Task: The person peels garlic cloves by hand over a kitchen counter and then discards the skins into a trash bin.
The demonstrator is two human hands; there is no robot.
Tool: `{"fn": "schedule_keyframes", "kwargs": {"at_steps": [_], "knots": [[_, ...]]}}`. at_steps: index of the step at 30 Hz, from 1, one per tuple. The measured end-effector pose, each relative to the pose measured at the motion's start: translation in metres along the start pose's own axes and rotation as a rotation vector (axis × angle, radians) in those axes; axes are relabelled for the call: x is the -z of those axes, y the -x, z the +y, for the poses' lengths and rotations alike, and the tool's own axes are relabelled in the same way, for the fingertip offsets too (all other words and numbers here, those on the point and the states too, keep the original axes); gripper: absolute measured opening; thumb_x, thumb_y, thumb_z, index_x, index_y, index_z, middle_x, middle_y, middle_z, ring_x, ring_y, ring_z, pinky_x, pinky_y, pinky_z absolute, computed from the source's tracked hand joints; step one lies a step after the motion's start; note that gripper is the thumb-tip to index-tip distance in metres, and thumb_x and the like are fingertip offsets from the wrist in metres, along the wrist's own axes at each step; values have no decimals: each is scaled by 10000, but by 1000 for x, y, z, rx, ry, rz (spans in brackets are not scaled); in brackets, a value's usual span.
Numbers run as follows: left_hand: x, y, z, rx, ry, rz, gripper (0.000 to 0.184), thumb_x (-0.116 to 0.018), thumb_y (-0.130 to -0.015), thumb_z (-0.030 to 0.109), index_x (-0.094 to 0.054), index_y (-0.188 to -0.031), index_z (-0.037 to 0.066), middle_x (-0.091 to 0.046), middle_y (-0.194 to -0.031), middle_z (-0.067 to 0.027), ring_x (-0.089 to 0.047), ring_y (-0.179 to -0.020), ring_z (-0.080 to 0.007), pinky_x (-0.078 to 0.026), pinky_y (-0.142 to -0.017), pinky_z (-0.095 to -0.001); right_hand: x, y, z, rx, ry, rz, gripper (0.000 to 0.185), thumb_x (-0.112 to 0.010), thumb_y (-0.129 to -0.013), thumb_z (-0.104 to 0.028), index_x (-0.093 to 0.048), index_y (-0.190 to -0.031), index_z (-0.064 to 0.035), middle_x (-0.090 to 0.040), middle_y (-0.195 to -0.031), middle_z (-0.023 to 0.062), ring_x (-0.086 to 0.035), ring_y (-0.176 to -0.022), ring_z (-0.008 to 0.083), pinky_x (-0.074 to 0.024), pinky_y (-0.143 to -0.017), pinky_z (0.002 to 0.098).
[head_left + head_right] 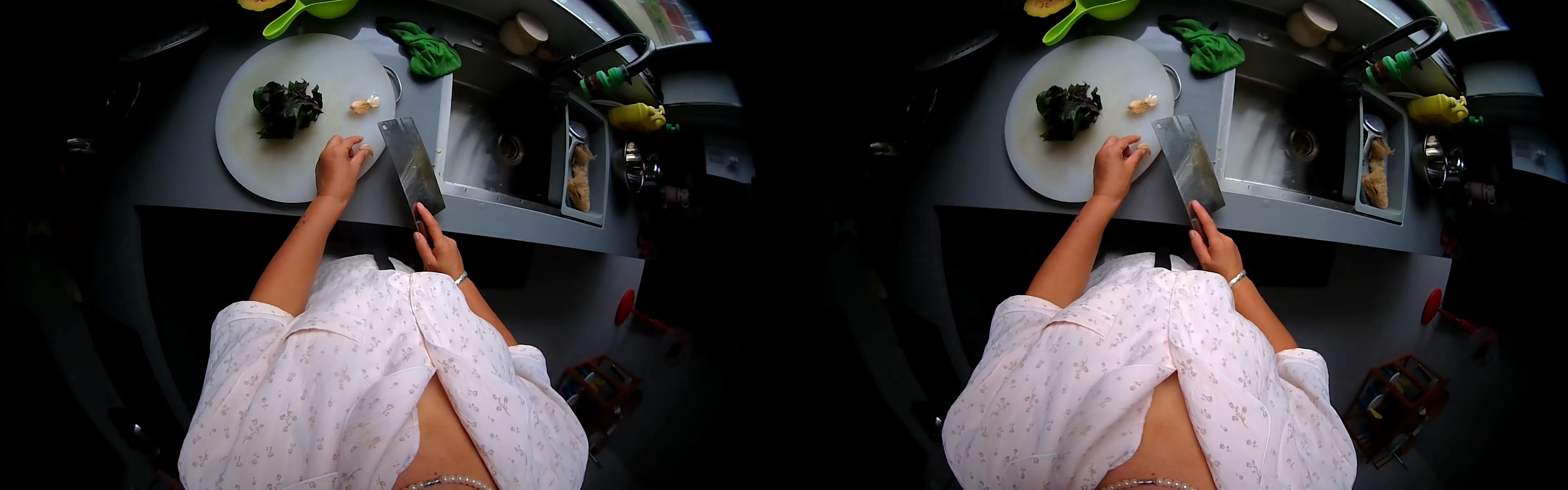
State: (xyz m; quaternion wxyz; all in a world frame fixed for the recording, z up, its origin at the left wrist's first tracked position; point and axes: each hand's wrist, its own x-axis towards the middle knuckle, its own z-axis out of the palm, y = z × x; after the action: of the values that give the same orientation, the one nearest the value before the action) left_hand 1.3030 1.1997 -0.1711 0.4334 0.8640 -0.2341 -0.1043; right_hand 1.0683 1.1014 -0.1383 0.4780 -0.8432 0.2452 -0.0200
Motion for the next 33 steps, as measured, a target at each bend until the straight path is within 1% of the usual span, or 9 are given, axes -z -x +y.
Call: {"fn": "schedule_keyframes", "kwargs": {"at_steps": [8,11,13,14,21,25,28,30,33], "knots": [[13,17,-13,58,168,68,264,-685,-763,92,-643,-1020,48,-528,-745,-70,-550,-668,-196,-471,-637,-323,-15,-3,4,162,150,76,552,-568,-879,-178,-374,-1395,-200,-657,-970,196,-653,-769,351,-531,-634,395],[25,27,-23,137,328,124,227,-594,-809,58,-601,-1033,20,-512,-784,-40,-518,-656,-129,-446,-575,-276,-22,-2,6,366,234,235,584,-596,-856,-170,-379,-1397,-205,-659,-836,160,-640,-636,306,-512,-530,382],[40,34,-19,504,912,79,273,-499,-816,28,-532,-1086,8,-504,-881,-53,-484,-631,-102,-410,-519,-239,-32,0,13,423,397,205,631,-616,-837,-188,-359,-1412,-226,-587,-654,109,-566,-484,272,-466,-436,381],[41,38,-24,478,996,76,304,-432,-802,5,-456,-1105,11,-486,-959,-75,-457,-616,-85,-374,-484,-209,-41,1,18,306,595,72,664,-625,-831,-218,-332,-1426,-243,-498,-556,79,-499,-407,268,-430,-394,395],[48,49,-16,540,1052,54,140,-449,-909,57,-413,-1038,17,-545,-950,-138,-483,-594,-86,-377,-462,-208,-39,-1,13,293,473,70,636,-611,-844,-198,-342,-1420,-221,-544,-591,91,-547,-460,284,-461,-433,399],[47,53,-20,501,1069,9,164,-482,-956,169,-431,-1007,22,-590,-917,-146,-477,-562,-83,-358,-439,-200,-25,-2,-8,411,210,253,603,-624,-824,-73,-408,-1383,-145,-640,-795,141,-610,-583,293,-500,-510,356],[47,51,-21,550,1071,30,195,-511,-954,212,-457,-969,25,-606,-846,-124,-468,-525,-75,-338,-414,-194,-30,-2,0,485,179,326,618,-629,-829,-124,-390,-1396,-173,-614,-711,118,-586,-526,277,-483,-471,362],[47,51,-20,583,1075,100,178,-531,-942,200,-485,-906,32,-612,-790,-102,-468,-486,-71,-327,-398,-198,-37,2,13,330,580,56,635,-630,-833,-193,-366,-1410,-213,-561,-616,89,-547,-462,261,-455,-424,372],[47,52,-21,556,1040,86,190,-551,-935,221,-512,-889,40,-618,-798,-81,-455,-476,-62,-317,-394,-193,-45,-2,19,337,518,64,638,-628,-834,-217,-357,-1411,-235,-533,-578,82,-536,-444,263,-441,-413,392]]}}
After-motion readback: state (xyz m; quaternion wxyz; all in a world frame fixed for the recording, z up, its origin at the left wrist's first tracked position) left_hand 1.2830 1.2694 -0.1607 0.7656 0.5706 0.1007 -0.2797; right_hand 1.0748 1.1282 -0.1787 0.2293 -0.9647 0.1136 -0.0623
